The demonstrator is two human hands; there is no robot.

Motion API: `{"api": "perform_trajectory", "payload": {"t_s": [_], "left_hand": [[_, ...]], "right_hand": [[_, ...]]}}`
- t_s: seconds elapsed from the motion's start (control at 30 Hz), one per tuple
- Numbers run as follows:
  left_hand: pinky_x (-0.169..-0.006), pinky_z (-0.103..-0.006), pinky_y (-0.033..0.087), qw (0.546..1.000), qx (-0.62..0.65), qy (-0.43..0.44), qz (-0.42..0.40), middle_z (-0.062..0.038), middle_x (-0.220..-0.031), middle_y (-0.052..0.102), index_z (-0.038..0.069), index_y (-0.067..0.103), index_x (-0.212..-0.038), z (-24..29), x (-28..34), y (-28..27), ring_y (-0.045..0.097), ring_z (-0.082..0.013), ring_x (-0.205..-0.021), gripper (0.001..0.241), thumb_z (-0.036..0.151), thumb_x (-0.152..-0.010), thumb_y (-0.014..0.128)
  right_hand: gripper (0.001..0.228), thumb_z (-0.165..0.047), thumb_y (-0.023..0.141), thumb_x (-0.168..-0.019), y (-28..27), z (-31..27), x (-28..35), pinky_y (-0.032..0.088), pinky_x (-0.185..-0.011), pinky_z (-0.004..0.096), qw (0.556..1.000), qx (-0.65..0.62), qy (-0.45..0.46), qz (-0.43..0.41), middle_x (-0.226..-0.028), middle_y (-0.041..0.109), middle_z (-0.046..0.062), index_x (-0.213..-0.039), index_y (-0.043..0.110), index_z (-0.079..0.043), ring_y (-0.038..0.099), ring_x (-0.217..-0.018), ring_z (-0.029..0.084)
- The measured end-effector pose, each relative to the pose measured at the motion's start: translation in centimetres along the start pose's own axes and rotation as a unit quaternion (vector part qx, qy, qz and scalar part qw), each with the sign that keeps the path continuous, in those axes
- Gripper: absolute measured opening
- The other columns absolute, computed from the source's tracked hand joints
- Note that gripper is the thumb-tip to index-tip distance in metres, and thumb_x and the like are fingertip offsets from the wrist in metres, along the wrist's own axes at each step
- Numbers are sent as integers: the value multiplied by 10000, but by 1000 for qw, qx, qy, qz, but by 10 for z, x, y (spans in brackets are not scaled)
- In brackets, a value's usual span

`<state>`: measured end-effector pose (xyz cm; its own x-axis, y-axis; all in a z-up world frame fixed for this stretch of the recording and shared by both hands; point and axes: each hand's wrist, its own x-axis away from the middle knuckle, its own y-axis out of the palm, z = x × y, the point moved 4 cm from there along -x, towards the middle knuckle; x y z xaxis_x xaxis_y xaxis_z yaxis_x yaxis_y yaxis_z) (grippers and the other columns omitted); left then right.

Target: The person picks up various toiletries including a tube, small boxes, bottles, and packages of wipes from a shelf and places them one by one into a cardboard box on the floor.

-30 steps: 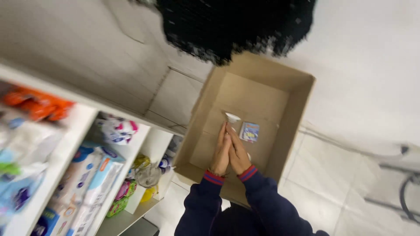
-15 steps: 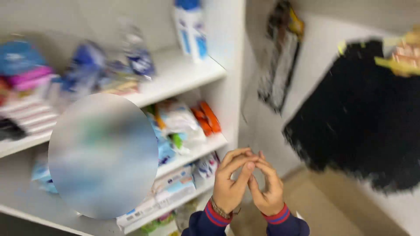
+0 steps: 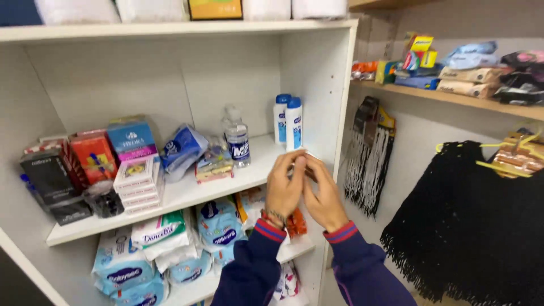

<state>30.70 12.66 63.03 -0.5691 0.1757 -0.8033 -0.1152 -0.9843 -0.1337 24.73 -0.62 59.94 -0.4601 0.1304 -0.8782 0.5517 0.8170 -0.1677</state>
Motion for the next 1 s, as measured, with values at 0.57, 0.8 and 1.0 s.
{"api": "perform_trajectory", "payload": {"t_s": [0.57, 0.8, 1.0], "left_hand": [[-1438, -476, 551, 927, -105, -336, -131, -219, -1826, 652, 229, 654, -1846, -130, -166, 0, 647, -380, -1749, 1503, 1021, -643, 1086], [-1459, -555, 558, 934, -80, -323, -130, -290, -1898, 468, 218, 649, -1886, -166, -188, 34, 565, -484, -1785, 1415, 873, -733, 1142], [-1182, -511, 732, 955, -126, -251, -92, -147, -1377, 973, 157, 958, -1433, -181, -177, 38, 897, -346, -1416, 724, 503, -821, 1132]], "right_hand": [[306, -150, 705, -1259, 21, 83, -51, 699, -1236, 656, 987, 20, 159, -22, -1787, 638, 289, -1550, 773, -83, 751, -1568, 570], [279, -176, 707, -1267, 17, 91, -49, 739, -1194, 619, 983, 45, 173, -32, -1746, 664, 280, -1526, 775, -99, 792, -1517, 551], [307, -203, 700, -1274, 14, 89, -48, 740, -1203, 614, 982, 52, 178, -30, -1746, 676, 282, -1549, 777, -91, 806, -1507, 536]]}}
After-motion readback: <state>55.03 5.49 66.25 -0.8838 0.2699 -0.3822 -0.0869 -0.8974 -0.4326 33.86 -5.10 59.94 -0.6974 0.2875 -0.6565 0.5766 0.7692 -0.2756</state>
